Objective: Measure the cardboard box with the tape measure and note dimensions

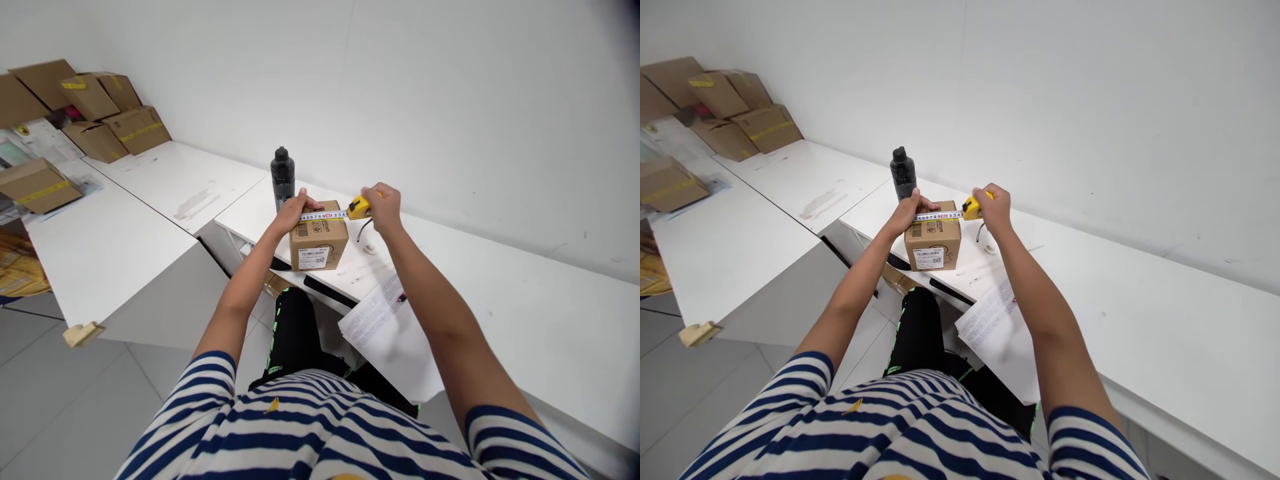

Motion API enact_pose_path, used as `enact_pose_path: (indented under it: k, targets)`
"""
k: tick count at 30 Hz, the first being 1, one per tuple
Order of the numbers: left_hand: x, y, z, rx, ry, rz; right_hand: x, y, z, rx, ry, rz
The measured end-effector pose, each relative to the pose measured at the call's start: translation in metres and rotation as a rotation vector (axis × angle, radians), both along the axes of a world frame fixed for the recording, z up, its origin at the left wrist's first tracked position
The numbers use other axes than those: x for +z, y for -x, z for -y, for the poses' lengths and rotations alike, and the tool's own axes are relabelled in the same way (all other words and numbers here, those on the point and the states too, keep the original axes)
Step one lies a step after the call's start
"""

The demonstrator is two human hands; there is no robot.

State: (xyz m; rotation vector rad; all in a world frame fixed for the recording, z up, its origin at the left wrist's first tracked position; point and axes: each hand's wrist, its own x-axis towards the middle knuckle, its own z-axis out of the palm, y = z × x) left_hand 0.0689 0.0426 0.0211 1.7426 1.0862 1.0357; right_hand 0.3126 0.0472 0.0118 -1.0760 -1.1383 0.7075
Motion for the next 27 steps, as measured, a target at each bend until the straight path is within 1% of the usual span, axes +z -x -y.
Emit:
enact_pose_path:
  k: [8, 13, 20, 27]
  targets:
    - [-0.002, -0.002, -0.002, 0.019, -0.006, -0.018, 0.004, 0.013, 0.006, 0.012, 0.034, 0.018]
    - [-0.002, -0.001, -0.002, 0.016, -0.018, -0.013, 0.004, 0.012, 0.006, 0.015, 0.057, 0.009]
    - [0.002, -0.002, 0.002, 0.018, -0.004, 0.009, -0.003, 0.01, 0.004, 0.0, 0.034, 0.017]
    - [0.001, -0.002, 0.002, 0.032, -0.016, 0.001, 0.001, 0.01, 0.006, 0.009, 0.043, 0.024]
